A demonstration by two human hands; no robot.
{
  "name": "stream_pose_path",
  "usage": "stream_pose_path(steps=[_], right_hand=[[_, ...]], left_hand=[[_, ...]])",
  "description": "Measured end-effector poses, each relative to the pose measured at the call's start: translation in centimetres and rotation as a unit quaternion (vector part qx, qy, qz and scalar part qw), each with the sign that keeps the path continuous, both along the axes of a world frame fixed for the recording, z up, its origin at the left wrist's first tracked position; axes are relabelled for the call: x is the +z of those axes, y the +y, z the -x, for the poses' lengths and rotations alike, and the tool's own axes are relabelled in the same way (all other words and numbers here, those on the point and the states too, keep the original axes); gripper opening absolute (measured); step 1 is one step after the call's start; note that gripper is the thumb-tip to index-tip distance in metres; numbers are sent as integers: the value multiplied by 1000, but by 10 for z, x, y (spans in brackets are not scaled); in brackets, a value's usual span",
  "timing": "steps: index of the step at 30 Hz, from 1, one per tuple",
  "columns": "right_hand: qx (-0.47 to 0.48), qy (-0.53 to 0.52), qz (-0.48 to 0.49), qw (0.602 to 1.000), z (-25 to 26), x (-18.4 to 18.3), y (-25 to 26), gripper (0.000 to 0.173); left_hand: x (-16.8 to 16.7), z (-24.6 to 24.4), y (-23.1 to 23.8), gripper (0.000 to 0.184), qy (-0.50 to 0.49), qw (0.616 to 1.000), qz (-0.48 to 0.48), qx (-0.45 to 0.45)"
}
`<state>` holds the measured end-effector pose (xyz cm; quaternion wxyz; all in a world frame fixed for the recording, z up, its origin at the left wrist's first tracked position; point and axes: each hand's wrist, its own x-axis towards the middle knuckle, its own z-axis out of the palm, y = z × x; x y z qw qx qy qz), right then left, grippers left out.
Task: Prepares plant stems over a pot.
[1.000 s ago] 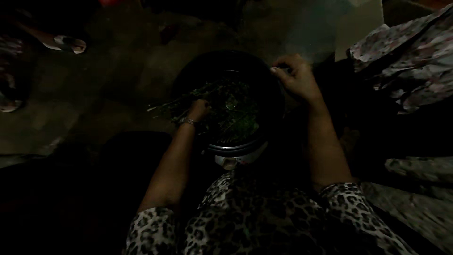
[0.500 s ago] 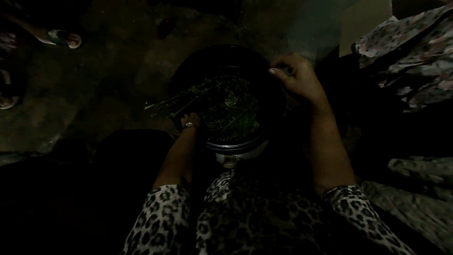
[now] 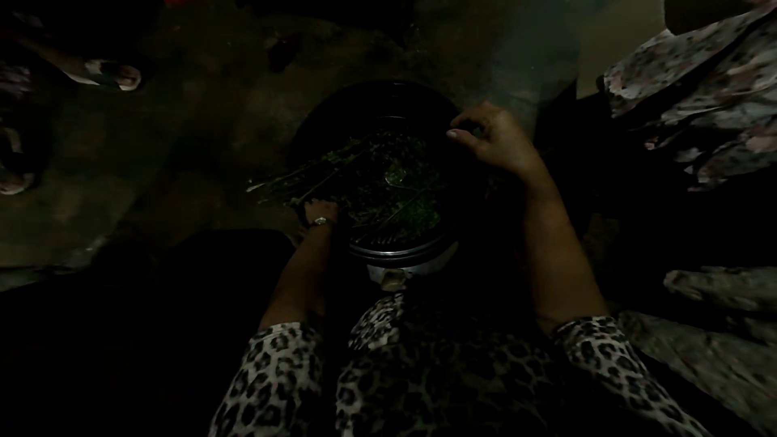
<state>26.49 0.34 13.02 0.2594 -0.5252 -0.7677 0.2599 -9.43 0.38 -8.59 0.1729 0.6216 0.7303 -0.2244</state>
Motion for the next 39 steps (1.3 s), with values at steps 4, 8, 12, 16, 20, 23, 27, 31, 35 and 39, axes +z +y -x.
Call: stream_pose_path(steps=[4, 8, 12, 16, 20, 23, 27, 31, 35, 39], right_hand=[[-4, -8, 18, 1000, 4, 1, -1, 31], [-5, -20, 40, 999, 6, 3, -2, 31], [-8, -29, 51, 998, 6, 2, -1, 32], [-6, -26, 56, 998, 7, 3, -1, 32], [-8, -33, 59, 998, 9, 3, 1, 32], [-9, -30, 77, 997, 12, 1, 1, 31], [12, -55, 92, 994, 18, -1, 1, 35], [53, -99, 121, 986, 29, -10, 3, 33], [96, -133, 168, 972, 42, -14, 2, 37], [107, -85, 223, 965, 57, -23, -2, 40]], left_hand=[[-2, 0, 2, 31, 26, 999, -14, -45], [-2, -8, 0, 32, 79, 995, 43, -53], [-3, -9, 0, 32, 76, 992, 41, -87], [19, -24, 1, 34, 10, 998, 19, -66], [83, -53, 5, 48, -49, 997, -56, -3], [135, -50, -1, 40, -137, 981, -126, 53], [176, -22, -16, 38, -339, 924, -151, 89], [193, -21, -37, 34, -436, 875, -145, 153], [187, -31, -52, 27, -526, 812, -140, 210], [178, -44, -55, 20, -627, 751, -64, 197]])
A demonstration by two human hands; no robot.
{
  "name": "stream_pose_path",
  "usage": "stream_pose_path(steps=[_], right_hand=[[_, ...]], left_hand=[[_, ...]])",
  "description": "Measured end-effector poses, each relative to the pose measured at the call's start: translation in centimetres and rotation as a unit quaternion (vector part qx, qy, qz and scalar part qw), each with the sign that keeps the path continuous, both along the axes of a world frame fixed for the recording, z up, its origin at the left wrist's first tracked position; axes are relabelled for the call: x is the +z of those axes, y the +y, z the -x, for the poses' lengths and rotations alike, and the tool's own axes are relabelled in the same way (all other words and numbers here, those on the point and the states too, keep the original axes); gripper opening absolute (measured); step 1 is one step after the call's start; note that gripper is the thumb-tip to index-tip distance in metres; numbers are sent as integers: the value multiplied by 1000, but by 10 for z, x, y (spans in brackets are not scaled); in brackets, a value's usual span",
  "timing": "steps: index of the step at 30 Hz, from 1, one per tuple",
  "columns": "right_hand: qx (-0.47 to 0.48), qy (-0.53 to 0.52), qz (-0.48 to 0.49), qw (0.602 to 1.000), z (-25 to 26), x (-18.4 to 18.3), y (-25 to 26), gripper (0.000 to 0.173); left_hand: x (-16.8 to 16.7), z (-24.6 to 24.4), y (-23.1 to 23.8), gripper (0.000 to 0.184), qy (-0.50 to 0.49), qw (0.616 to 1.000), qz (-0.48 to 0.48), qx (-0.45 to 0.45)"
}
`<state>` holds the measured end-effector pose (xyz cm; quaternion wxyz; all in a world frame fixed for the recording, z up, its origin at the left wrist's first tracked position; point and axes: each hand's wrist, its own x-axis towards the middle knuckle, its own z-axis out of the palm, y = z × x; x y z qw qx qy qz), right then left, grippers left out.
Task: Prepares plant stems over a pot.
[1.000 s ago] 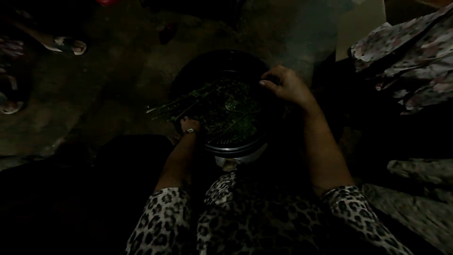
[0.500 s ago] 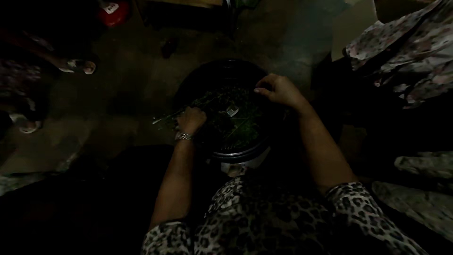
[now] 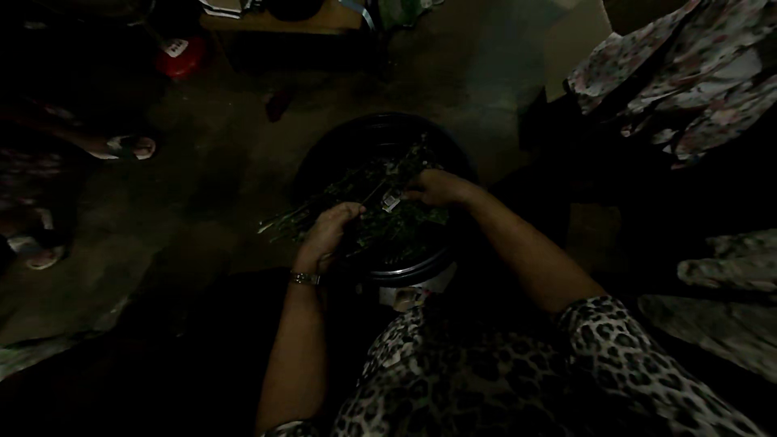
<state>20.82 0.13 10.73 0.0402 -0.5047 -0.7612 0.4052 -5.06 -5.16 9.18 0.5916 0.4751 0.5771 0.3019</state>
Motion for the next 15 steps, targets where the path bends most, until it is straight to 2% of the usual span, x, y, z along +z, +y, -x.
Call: stream_pose_path(steps=[2, 4, 7, 9, 12, 15], right_hand=[[-35, 63, 16, 997, 8, -4, -1, 41], [-112, 133, 43, 984, 17, -3, -4, 39], [-217, 245, 127, 936, 28, 1, -9, 31], [-225, 288, 138, 921, 31, -4, -10, 26], [-184, 296, 85, 934, 34, -11, -15, 21], [-181, 301, 71, 934, 42, -20, -19, 20]], left_hand=[[-4, -5, -1, 19, -6, 999, 0, -52], [-8, -9, 0, 17, -2, 995, -12, -101], [-12, -12, 0, 16, 13, 989, -28, -145], [-14, -12, 0, 16, 7, 986, -39, -161], [-15, -18, 0, 20, -41, 988, -39, -142], [-15, -30, -2, 17, -57, 996, -40, -58]])
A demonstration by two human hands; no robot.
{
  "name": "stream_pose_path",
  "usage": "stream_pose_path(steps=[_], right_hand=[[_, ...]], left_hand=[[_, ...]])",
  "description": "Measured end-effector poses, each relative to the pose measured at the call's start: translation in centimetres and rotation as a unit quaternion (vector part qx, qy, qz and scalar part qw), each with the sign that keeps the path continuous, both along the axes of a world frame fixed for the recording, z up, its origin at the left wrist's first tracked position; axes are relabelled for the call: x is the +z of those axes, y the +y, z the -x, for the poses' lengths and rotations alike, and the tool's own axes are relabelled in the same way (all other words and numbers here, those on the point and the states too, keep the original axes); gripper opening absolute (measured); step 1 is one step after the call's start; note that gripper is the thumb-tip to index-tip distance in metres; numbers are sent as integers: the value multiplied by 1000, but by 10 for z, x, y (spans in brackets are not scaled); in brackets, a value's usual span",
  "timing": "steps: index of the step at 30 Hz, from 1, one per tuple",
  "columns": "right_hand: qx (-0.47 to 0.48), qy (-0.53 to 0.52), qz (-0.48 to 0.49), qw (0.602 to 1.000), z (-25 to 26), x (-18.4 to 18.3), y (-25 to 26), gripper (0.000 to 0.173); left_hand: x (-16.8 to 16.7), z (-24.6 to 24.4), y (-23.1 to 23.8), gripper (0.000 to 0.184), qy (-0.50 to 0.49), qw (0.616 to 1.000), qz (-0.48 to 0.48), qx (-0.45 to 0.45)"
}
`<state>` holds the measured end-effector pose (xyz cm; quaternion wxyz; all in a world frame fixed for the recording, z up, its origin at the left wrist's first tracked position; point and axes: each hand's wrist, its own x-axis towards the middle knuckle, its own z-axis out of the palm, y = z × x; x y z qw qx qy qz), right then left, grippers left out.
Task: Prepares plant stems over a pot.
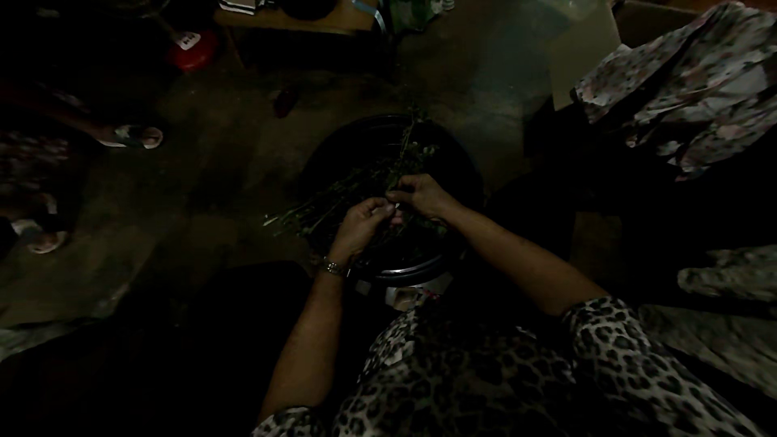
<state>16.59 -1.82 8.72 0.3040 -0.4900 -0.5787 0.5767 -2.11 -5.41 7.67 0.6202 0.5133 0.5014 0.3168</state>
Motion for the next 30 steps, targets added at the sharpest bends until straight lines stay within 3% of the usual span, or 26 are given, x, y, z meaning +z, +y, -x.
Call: stream_pose_path(steps=[4, 7, 9, 13, 16, 21, 25, 30], right_hand=[[-12, 5, 52, 999, 5, -3, 0, 22], [-44, -41, 54, 997, 5, 3, -2, 35], [-75, -75, -8, 994, 8, 5, -6, 39], [-56, -117, -181, 975, 12, 0, -12, 23], [-42, -142, -244, 959, 14, -12, -12, 20], [-115, -166, -295, 934, 17, -9, -13, 28], [-63, -190, -266, 943, 16, -15, -8, 25], [-6, -145, -243, 959, 14, -14, -7, 22]], left_hand=[[-8, -6, 2, 8, -40, 998, 6, 51], [-9, -4, 2, 7, -5, 998, -30, 50], [-10, -4, 2, 6, -3, 998, -30, 59], [-9, -4, 2, 8, -25, 995, -29, 89], [-13, -3, 6, 8, -26, 995, -27, 98], [-10, -8, 7, 8, -1, 992, -57, 114], [-8, -9, 6, 7, -12, 991, -56, 119], [-10, -9, 7, 8, -21, 991, -55, 123]])
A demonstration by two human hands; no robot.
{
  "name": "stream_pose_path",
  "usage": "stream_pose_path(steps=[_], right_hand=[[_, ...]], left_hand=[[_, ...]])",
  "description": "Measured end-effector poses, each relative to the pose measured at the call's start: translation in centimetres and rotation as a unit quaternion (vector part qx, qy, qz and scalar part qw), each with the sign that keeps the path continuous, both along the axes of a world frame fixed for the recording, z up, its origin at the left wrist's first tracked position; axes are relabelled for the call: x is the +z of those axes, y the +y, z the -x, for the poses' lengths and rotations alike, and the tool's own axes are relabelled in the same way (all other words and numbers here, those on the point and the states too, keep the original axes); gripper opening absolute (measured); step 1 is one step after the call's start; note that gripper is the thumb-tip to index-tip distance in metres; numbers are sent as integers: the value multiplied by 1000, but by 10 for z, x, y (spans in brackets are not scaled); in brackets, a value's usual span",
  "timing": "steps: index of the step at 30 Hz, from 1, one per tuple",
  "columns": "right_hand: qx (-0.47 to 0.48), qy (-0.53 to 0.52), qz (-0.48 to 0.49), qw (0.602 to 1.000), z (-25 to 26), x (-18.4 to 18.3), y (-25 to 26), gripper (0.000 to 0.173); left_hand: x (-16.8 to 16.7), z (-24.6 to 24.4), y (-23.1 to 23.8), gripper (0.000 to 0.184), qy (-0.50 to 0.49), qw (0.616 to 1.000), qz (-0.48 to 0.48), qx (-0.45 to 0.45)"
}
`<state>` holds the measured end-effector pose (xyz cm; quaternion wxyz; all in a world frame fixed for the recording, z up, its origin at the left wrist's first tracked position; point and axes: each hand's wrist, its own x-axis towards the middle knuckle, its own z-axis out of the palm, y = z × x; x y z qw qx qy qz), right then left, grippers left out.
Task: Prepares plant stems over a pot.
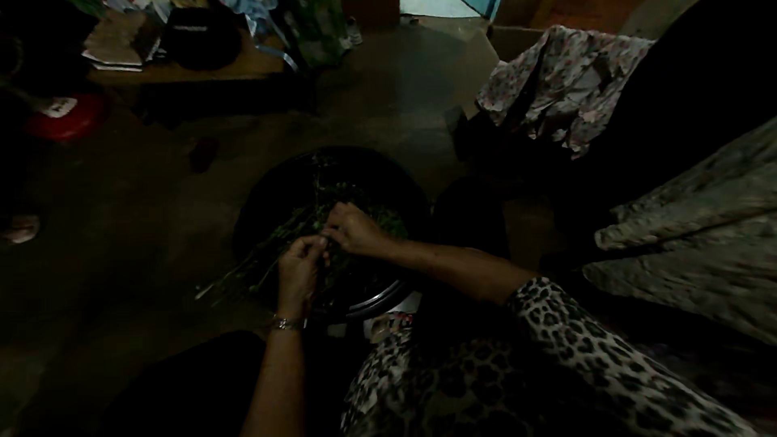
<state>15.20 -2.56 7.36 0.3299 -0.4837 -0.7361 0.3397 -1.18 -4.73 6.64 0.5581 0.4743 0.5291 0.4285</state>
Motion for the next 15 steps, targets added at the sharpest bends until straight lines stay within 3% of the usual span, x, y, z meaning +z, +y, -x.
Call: stream_pose_path(steps=[6, 15], right_hand=[[7, 34, 29, 999, -1, 10, -3, 21], [-2, 92, 7, 996, -1, 6, -6, 16]], left_hand=[[-1, 2, 2, 15, 2, 1000, 2, 8], [-2, 2, 0, 11, -72, 997, 4, 7]])
